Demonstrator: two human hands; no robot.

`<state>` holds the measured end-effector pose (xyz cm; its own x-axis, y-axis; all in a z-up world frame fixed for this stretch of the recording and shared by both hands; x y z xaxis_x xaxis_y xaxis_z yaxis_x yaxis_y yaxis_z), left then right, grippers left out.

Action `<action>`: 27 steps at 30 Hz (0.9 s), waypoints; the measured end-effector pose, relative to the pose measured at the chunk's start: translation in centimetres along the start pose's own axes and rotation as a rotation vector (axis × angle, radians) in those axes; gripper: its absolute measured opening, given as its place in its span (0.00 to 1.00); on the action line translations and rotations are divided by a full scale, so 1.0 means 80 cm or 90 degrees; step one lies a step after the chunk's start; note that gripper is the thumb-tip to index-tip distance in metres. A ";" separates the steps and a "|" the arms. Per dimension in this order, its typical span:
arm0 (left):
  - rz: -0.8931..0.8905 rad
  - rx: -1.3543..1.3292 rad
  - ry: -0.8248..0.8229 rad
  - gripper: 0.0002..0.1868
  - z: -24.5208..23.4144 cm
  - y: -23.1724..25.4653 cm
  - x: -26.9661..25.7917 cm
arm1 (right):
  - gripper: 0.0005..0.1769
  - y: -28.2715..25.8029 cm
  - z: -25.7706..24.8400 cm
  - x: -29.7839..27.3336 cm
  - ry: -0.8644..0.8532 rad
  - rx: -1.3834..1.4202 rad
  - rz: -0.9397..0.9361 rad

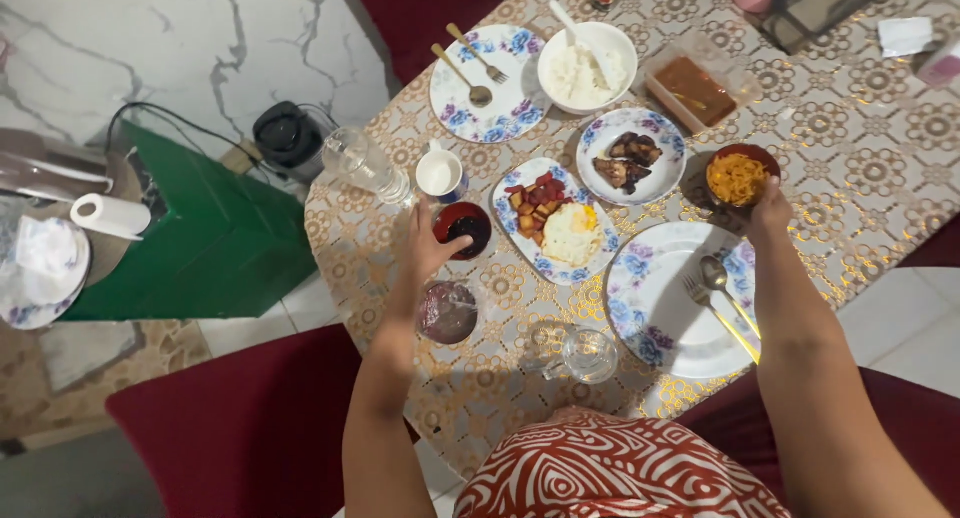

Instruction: Set the dining table with various food items and a glass.

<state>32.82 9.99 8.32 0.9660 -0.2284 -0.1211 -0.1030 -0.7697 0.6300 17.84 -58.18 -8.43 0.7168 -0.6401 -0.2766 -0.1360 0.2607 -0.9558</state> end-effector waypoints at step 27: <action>-0.029 0.017 -0.050 0.40 0.084 -0.193 -0.118 | 0.23 -0.129 0.293 -0.431 -0.326 -0.416 -0.136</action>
<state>23.67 20.07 -5.42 0.9483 -0.2379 -0.2102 -0.0664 -0.7962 0.6014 10.56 -21.86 13.35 0.9711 -0.1813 -0.1550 -0.2166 -0.3980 -0.8914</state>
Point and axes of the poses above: each hand's wrist, its own x-axis towards the middle knuckle, its own z-axis out of the palm, y = z × x, the point moved 10 cm from there along x, towards the middle knuckle, and after that the axes turned 5 degrees about -x, right-handed, at the moved point
